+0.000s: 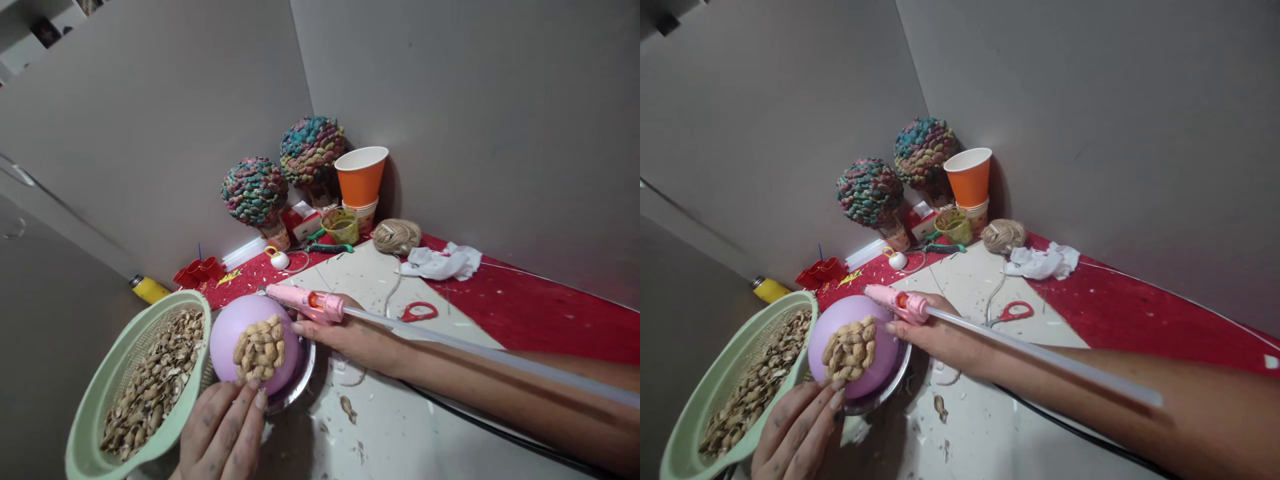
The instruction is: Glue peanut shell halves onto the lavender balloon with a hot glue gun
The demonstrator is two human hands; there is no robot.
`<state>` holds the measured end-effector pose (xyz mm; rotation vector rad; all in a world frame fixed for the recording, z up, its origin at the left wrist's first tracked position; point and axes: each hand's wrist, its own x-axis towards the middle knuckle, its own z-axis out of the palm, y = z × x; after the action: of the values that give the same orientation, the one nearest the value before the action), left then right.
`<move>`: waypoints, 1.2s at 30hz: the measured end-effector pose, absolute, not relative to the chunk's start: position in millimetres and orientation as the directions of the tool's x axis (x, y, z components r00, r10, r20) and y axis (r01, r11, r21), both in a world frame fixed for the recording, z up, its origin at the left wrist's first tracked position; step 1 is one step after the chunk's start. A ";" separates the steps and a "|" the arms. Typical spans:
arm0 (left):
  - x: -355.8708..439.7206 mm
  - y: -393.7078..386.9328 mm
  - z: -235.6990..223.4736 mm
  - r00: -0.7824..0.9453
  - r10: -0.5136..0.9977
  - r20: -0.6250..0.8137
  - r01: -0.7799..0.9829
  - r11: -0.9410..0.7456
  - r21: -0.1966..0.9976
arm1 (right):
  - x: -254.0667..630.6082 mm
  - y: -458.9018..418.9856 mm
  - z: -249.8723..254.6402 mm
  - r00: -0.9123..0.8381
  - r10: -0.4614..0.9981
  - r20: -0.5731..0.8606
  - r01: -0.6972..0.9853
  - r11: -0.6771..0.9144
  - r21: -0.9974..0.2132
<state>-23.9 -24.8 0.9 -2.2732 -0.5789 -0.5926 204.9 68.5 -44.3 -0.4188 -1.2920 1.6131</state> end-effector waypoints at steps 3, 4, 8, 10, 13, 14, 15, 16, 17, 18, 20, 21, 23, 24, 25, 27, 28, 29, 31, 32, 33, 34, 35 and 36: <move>-26.7 -25.3 -3.1 0.743 0.253 0.619 0.594 -0.675 -0.438 | 206.4 68.7 -44.1 -0.451 0.832 0.324 -0.473 0.085 -0.877; -27.7 -25.0 -4.7 0.716 0.270 0.643 0.615 -0.680 -0.399 | 207.4 68.8 -44.2 -0.452 0.827 0.335 -0.467 0.100 -0.878; -28.8 -23.5 -12.4 0.570 0.380 0.728 0.715 -0.667 -0.211 | 211.9 68.6 -46.2 -0.446 0.820 0.358 -0.393 0.180 -0.902; -26.3 -22.0 -16.3 0.451 0.392 0.802 0.753 -0.650 -0.106 | 213.2 68.7 -48.0 -0.430 0.833 0.347 -0.350 0.200 -0.915; -21.8 -19.5 -21.1 0.299 0.413 0.860 0.777 -0.629 0.032 | 213.4 69.4 -50.1 -0.425 0.840 0.339 -0.332 0.204 -0.921; -21.0 -18.9 -22.1 0.282 0.429 0.858 0.775 -0.629 0.059 | 213.2 69.7 -50.3 -0.430 0.836 0.341 -0.335 0.203 -0.920; -20.6 -18.6 -22.7 0.286 0.447 0.847 0.768 -0.636 0.076 | 212.9 69.8 -50.1 -0.437 0.831 0.344 -0.341 0.202 -0.918; -20.7 -18.6 -23.0 0.291 0.459 0.840 0.761 -0.643 0.089 | 212.7 69.8 -49.6 -0.442 0.827 0.347 -0.347 0.199 -0.916; -21.1 -18.9 -23.1 0.286 0.462 0.840 0.753 -0.650 0.101 | 212.5 69.6 -48.8 -0.443 0.826 0.349 -0.354 0.197 -0.914; -21.5 -19.5 -23.0 0.290 0.462 0.838 0.744 -0.660 0.107 | 212.4 69.2 -47.7 -0.442 0.826 0.350 -0.360 0.193 -0.913; -21.8 -20.6 -22.8 0.301 0.474 0.828 0.735 -0.668 0.116 | 212.1 68.0 -45.6 -0.438 0.831 0.342 -0.367 0.182 -0.912; -21.3 -21.0 -22.9 0.300 0.480 0.825 0.736 -0.667 0.121 | 211.9 67.3 -44.9 -0.430 0.839 0.333 -0.363 0.177 -0.915; -18.4 -20.7 -23.7 0.262 0.471 0.843 0.756 -0.643 0.124 | 211.8 66.3 -44.9 -0.408 0.860 0.306 -0.337 0.170 -0.926; -16.0 -20.0 -24.3 0.225 0.458 0.860 0.775 -0.619 0.127 | 211.9 66.1 -45.5 -0.397 0.869 0.296 -0.321 0.171 -0.932; -13.1 -19.0 -24.8 0.169 0.440 0.882 0.800 -0.584 0.138 | 212.1 66.0 -46.3 -0.391 0.873 0.290 -0.306 0.174 -0.936; -6.6 -16.8 -25.8 0.054 0.418 0.907 0.837 -0.515 0.187 | 212.7 66.2 -48.2 -0.398 0.871 0.289 -0.286 0.181 -0.941; -3.5 -15.8 -26.1 0.010 0.426 0.905 0.843 -0.491 0.221 | 213.1 66.5 -48.9 -0.404 0.867 0.291 -0.284 0.183 -0.941; -0.8 -15.1 -26.4 -0.019 0.444 0.896 0.839 -0.480 0.256 | 213.4 66.9 -49.2 -0.411 0.863 0.295 -0.285 0.186 -0.940; 2.9 -14.5 -27.2 -0.048 0.502 0.863 0.807 -0.490 0.330 | 213.9 67.6 -49.0 -0.422 0.853 0.307 -0.296 0.191 -0.936; 4.0 -14.6 -27.7 -0.052 0.538 0.842 0.779 -0.506 0.371 | 214.1 67.9 -48.5 -0.427 0.848 0.314 -0.301 0.195 -0.934; 4.5 -14.9 -28.2 -0.061 0.564 0.823 0.746 -0.522 0.413 | 214.2 68.0 -47.8 -0.430 0.844 0.321 -0.304 0.199 -0.932; 4.6 -15.2 -28.7 -0.071 0.586 0.807 0.711 -0.538 0.453 | 214.4 68.0 -47.1 -0.433 0.841 0.325 -0.307 0.201 -0.930; 4.4 -15.5 -29.1 -0.074 0.601 0.796 0.678 -0.555 0.482 | 214.5 67.9 -46.6 -0.435 0.839 0.326 -0.307 0.201 -0.930; 4.0 -15.6 -29.3 -0.074 0.607 0.791 0.652 -0.571 0.499 | 214.5 67.7 -46.2 -0.433 0.841 0.325 -0.308 0.201 -0.930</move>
<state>4.0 -15.6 -29.3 -2.1099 -1.4358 -1.7636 214.5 67.7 -46.2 -0.5364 -1.4722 1.4426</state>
